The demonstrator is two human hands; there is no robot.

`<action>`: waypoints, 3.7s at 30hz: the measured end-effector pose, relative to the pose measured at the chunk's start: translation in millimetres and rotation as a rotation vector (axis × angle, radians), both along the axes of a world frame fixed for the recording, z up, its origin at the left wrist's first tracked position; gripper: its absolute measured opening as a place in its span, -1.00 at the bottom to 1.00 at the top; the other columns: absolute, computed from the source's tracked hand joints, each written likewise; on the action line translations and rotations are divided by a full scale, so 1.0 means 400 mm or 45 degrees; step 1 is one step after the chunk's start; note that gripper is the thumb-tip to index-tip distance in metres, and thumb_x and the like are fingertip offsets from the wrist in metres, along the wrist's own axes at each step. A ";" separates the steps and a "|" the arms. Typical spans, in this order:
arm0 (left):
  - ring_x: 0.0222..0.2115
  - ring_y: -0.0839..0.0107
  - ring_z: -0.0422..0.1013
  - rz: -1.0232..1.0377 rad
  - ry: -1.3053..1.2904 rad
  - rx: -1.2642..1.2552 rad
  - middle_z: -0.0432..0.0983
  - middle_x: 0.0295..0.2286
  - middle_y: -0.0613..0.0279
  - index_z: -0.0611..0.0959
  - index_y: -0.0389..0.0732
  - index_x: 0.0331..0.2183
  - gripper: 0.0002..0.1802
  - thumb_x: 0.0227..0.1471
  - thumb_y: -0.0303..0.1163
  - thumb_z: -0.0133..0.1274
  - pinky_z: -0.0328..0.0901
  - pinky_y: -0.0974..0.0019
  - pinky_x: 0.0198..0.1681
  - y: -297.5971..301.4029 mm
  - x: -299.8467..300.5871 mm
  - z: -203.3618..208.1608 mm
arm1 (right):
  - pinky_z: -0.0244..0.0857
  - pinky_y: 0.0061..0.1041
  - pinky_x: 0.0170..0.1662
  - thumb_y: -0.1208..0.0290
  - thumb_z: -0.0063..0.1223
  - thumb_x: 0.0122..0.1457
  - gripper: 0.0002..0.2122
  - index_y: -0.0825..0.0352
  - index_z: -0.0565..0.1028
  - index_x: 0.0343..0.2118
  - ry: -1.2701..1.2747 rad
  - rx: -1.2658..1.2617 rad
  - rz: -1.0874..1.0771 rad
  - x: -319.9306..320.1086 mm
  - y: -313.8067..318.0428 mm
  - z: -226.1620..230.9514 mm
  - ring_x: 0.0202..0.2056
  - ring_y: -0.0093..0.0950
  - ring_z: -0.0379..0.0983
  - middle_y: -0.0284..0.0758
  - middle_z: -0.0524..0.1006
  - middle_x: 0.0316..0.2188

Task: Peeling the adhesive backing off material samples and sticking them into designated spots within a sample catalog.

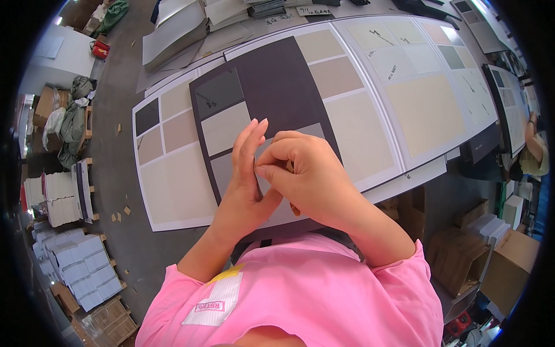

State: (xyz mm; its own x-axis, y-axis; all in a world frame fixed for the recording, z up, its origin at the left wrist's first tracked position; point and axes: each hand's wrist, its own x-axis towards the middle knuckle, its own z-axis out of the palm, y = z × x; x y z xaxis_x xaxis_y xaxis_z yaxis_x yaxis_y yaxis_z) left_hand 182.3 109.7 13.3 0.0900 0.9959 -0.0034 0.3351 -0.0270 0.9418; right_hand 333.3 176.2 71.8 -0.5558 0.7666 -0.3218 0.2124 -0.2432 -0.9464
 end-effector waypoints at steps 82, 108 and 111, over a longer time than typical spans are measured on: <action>0.26 -0.08 0.01 -0.001 -0.120 0.019 -0.24 0.29 -0.14 -0.10 0.08 0.35 0.09 -0.04 -0.68 0.12 0.29 0.13 0.07 -0.002 0.013 0.000 | 0.18 -0.68 -0.74 0.63 0.11 0.13 -0.94 0.48 0.59 -0.37 -0.017 0.194 -0.086 -0.013 -0.019 -0.007 -0.63 -0.65 0.46 -0.41 0.40 -0.41; 0.22 0.18 0.12 -0.173 -1.026 -0.266 -0.01 0.24 0.03 -0.22 -0.04 0.36 0.09 -0.04 -0.67 0.02 0.02 0.07 0.27 -0.005 0.001 -0.015 | 0.08 -0.71 -0.74 0.49 0.11 0.17 -0.91 0.39 0.47 -0.40 0.124 -0.115 -0.111 -0.022 -0.009 -0.012 -0.72 -0.73 0.28 -0.46 0.42 -0.61; 0.08 0.30 0.27 -0.221 -0.989 -0.246 0.01 0.22 0.12 -0.27 0.00 0.36 0.09 -0.04 -0.67 -0.03 0.26 0.19 0.05 0.004 0.006 0.004 | 0.08 -0.70 -0.74 0.38 0.12 0.23 -0.84 0.38 0.47 -0.37 0.112 0.013 -0.064 -0.023 -0.012 -0.046 -0.72 -0.73 0.28 -0.47 0.42 -0.64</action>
State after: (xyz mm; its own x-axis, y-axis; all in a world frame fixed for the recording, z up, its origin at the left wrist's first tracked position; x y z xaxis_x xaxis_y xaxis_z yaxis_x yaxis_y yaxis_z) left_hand 184.8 111.5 15.0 0.2900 0.9559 -0.0469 -0.4087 0.1681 0.8971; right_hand 324.1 171.3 53.6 -0.5427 0.7970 -0.2652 0.1159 -0.2417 -0.9634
